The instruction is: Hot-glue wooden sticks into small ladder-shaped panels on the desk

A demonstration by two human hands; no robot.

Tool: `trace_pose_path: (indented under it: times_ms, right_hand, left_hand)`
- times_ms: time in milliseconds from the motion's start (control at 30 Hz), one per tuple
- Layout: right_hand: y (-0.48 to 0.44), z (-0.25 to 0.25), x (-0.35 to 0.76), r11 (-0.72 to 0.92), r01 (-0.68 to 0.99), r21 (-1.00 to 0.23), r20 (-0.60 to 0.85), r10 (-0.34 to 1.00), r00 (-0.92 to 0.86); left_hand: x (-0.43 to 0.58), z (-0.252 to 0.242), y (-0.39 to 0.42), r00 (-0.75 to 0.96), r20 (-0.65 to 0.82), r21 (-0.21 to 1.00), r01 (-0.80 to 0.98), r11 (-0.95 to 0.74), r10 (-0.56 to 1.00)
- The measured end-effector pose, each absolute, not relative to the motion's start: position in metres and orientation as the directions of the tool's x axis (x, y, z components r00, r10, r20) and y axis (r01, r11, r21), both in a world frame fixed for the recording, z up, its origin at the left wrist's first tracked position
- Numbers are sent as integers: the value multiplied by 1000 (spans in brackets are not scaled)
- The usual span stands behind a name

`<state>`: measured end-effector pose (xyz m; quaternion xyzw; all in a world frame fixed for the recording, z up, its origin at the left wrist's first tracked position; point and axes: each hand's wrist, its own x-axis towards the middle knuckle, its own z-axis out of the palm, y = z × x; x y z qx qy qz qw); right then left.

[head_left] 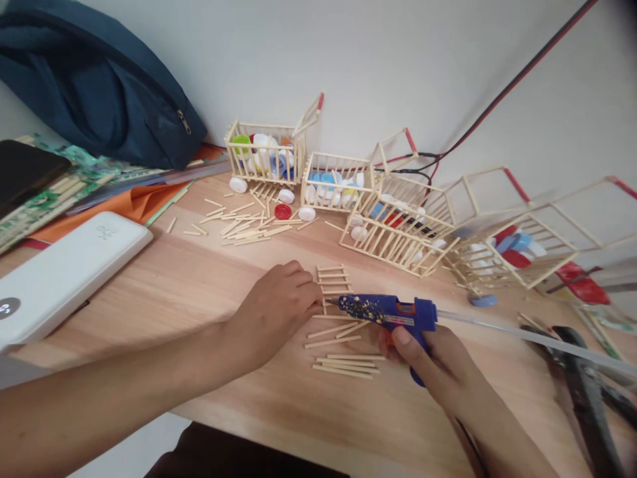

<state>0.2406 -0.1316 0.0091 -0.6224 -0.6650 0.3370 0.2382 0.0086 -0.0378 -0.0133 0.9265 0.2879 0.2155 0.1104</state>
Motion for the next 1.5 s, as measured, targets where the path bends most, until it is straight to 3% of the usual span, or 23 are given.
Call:
trace_pose_path:
  times_ms: [600, 1500]
  right_hand:
    - [-129, 10, 239, 2, 714, -700, -106, 988, -107]
    - [-126, 7, 240, 57, 747, -663, -44, 992, -115]
  left_hand:
    - [7, -10, -37, 752, 282, 372, 486, -791, 595]
    - [8, -14, -37, 753, 293, 342, 493, -800, 589]
